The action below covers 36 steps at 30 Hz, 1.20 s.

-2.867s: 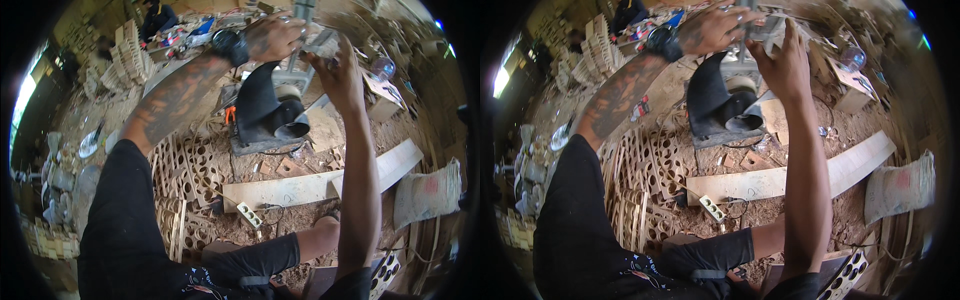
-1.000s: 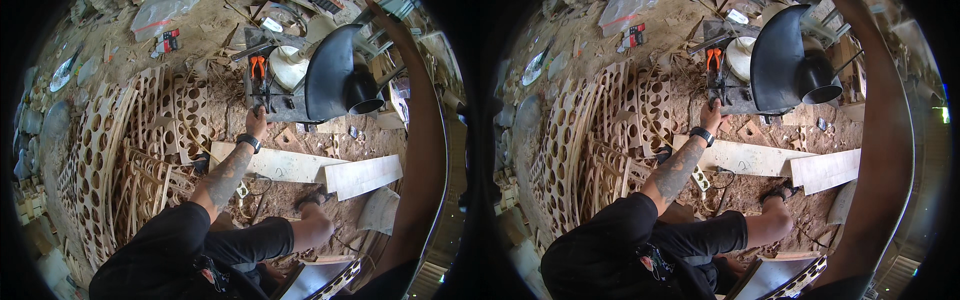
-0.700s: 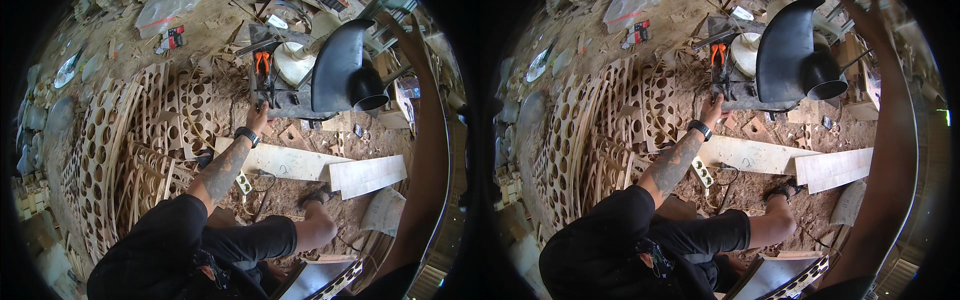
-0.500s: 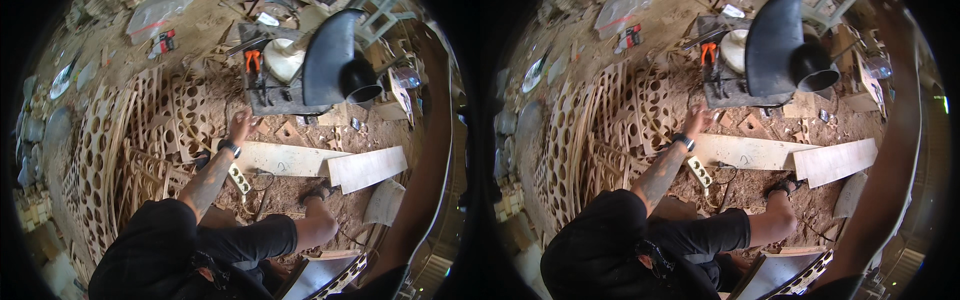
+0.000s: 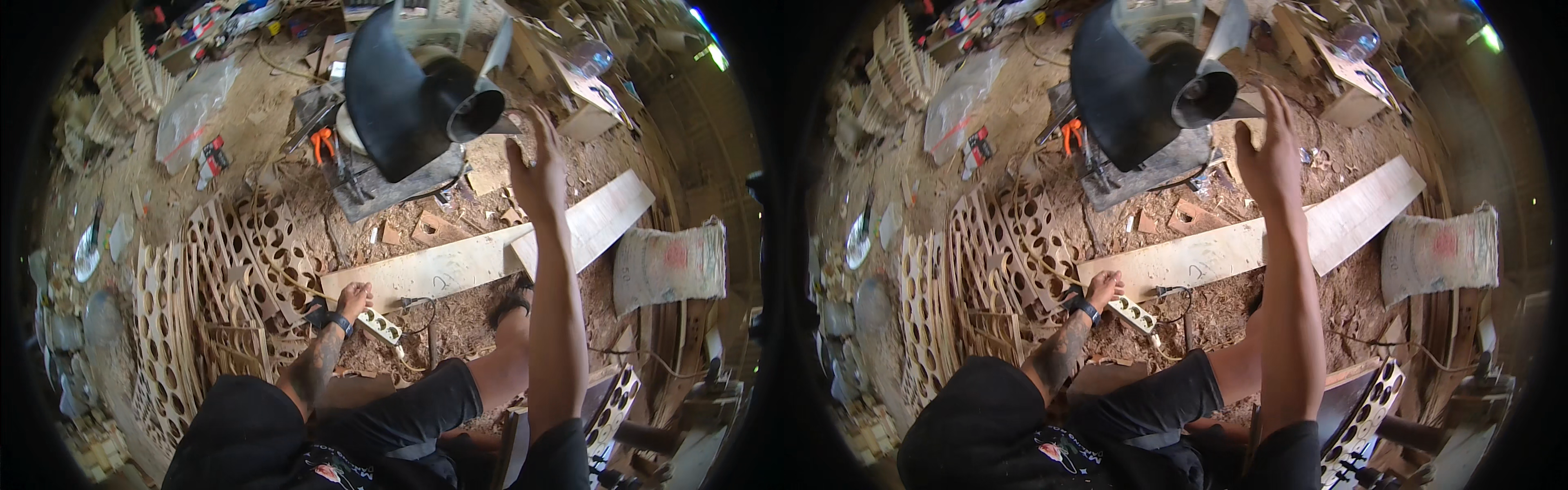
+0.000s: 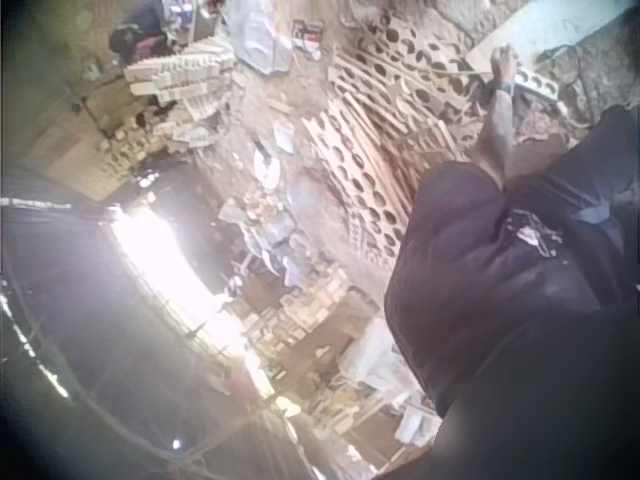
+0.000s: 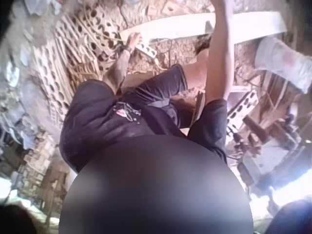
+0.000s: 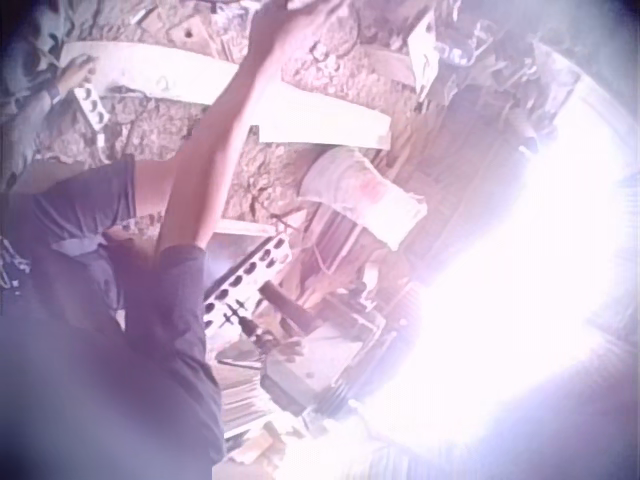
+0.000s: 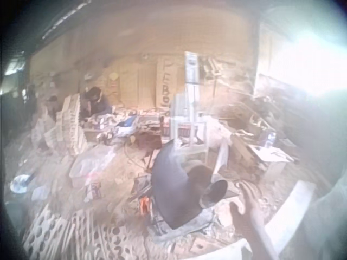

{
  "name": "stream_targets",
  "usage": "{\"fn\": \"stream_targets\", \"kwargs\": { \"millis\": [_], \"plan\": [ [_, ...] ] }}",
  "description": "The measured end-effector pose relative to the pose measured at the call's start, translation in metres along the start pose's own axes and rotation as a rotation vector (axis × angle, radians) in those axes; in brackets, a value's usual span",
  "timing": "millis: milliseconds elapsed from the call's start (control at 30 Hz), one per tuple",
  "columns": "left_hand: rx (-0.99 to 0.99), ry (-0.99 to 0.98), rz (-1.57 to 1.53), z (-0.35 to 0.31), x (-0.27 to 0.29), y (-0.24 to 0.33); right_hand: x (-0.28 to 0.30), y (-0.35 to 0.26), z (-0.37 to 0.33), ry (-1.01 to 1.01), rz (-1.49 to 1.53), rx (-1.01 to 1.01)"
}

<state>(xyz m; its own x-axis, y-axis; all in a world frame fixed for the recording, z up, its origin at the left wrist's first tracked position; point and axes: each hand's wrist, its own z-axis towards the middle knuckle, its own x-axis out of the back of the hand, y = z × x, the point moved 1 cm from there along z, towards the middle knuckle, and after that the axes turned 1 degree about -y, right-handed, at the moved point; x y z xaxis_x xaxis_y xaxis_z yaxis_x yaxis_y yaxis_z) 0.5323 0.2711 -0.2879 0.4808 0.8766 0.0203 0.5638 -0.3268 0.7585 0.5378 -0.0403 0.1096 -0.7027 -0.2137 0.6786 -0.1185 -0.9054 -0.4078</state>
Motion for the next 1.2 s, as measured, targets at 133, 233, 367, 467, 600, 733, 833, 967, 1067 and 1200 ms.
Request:
{"fn": "stream_targets", "kwargs": {
  "millis": [133,233,367,467,600,733,833,967,1067,1200],
  "plan": [
    [0.03,0.0,0.048,-0.016,0.005,-0.008,-0.023,0.024,0.001,-0.202,0.07,-0.128],
    [0.066,0.021,0.076,-0.023,0.013,-0.021,-0.03,0.027,-0.014,-1.115,0.114,-0.275],
    [0.126,0.028,0.134,-0.029,0.026,-0.037,-0.009,0.029,-0.047,-0.638,0.604,-0.452],
    [0.167,0.037,0.137,-0.036,0.032,-0.043,0.012,0.036,-0.075,-0.717,0.527,-0.497],
    [0.169,-0.015,0.227,-0.04,0.03,-0.041,0.028,0.051,-0.111,-0.71,0.474,-0.577],
    [0.169,-0.046,0.193,-0.037,0.017,-0.028,0.012,0.074,-0.141,-0.629,0.442,-0.756],
    [0.151,-0.016,0.129,-0.033,0.009,-0.013,-0.018,0.102,-0.142,-0.743,0.343,-0.843],
    [0.083,0.014,0.029,-0.035,0.007,0.011,-0.072,0.135,-0.103,-0.824,0.062,-0.762],
    [0.054,-0.012,0.014,-0.044,0.012,0.022,-0.117,0.134,-0.08,-0.496,0.057,-0.745],
    [0.057,0.043,0.078,-0.06,0.028,0.008,-0.158,0.134,-0.066,-0.289,0.155,-0.674]
  ]
}}
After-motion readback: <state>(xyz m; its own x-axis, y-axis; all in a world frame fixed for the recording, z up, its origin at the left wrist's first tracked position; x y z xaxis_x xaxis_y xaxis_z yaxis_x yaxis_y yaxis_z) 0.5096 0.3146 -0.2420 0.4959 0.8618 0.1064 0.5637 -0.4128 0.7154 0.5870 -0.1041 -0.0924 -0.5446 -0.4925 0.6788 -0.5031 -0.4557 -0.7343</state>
